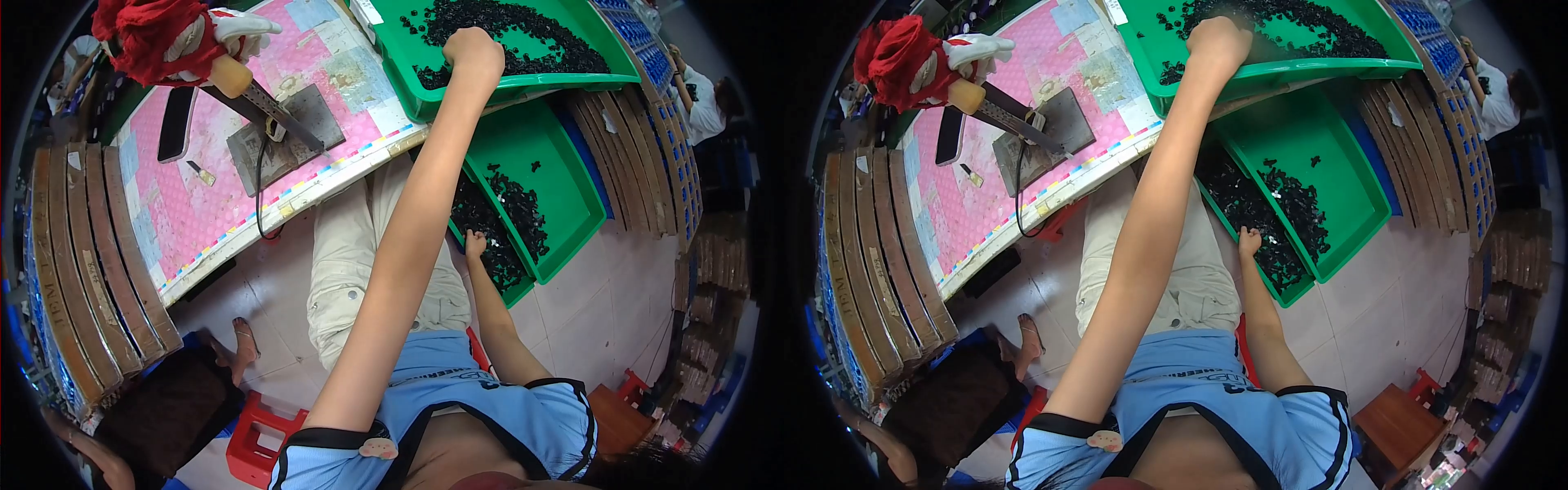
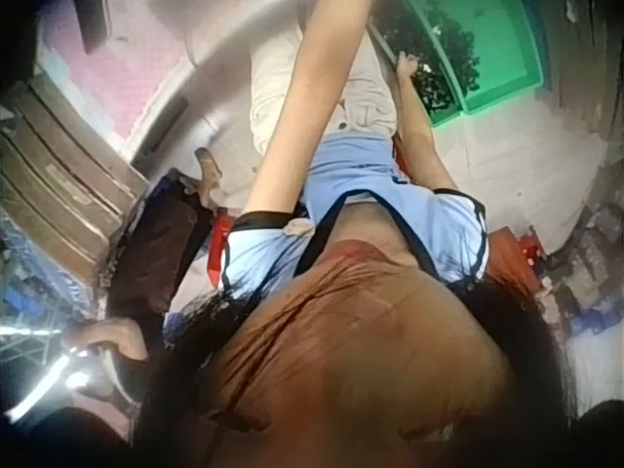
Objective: The person assembles small black plastic components by hand at a workbench, taking parts from trays and cardboard boxes and pressing them together with a manual press.
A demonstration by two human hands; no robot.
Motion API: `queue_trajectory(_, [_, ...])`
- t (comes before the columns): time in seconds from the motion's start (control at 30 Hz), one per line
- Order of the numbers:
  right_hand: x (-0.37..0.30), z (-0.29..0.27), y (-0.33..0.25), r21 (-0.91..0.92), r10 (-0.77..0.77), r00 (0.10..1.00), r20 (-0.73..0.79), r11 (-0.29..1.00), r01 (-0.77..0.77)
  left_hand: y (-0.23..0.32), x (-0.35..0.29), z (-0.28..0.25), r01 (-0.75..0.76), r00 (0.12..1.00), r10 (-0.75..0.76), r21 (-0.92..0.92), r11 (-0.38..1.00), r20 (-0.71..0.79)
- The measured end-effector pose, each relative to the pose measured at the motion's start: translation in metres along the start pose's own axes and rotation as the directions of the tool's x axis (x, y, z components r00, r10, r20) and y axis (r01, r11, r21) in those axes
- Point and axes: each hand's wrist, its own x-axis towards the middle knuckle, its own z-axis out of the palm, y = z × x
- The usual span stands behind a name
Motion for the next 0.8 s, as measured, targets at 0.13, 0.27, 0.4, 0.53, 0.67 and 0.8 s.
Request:
queue_trajectory(0.13, [0.002, 0.001, 0.005, 0.052, 0.001, 1.0, -0.001, 0.999, 0.0, -0.005, 0.001, -0.001, -0.012, 1.0, 0.012, -0.013, 1.0, -0.02])
queue_trajectory(0.27, [0.001, 0.002, 0.004, 0.02, 0.0, 1.0, -0.017, 1.0, 0.0, -0.007, 0.008, 0.0, -0.185, 0.983, 0.163, -0.388, 0.903, -0.09])
queue_trajectory(0.4, [0.001, 0.002, 0.004, 0.1, -0.015, 1.0, 0.004, 0.995, 0.015, -0.001, 0.015, -0.007, 0.155, 0.984, 0.05, -0.955, 0.254, 0.173])
queue_trajectory(0.53, [-0.003, 0.003, 0.001, 0.076, -0.027, 0.999, -0.032, 0.997, 0.03, 0.002, 0.004, -0.016, 0.27, 0.958, 0.138, -0.954, -0.13, 0.252])
queue_trajectory(0.67, [0.004, -0.002, 0.008, 0.078, -0.028, 0.998, -0.06, 0.996, 0.033, 0.028, -0.029, -0.032, 0.36, 0.917, 0.269, -0.902, -0.24, 0.295])
queue_trajectory(0.8, [-0.009, 0.004, -0.01, 0.017, -0.033, 0.999, -0.025, 0.999, 0.034, 0.031, -0.062, -0.032, 0.341, 0.915, 0.306, -0.907, -0.247, 0.261])
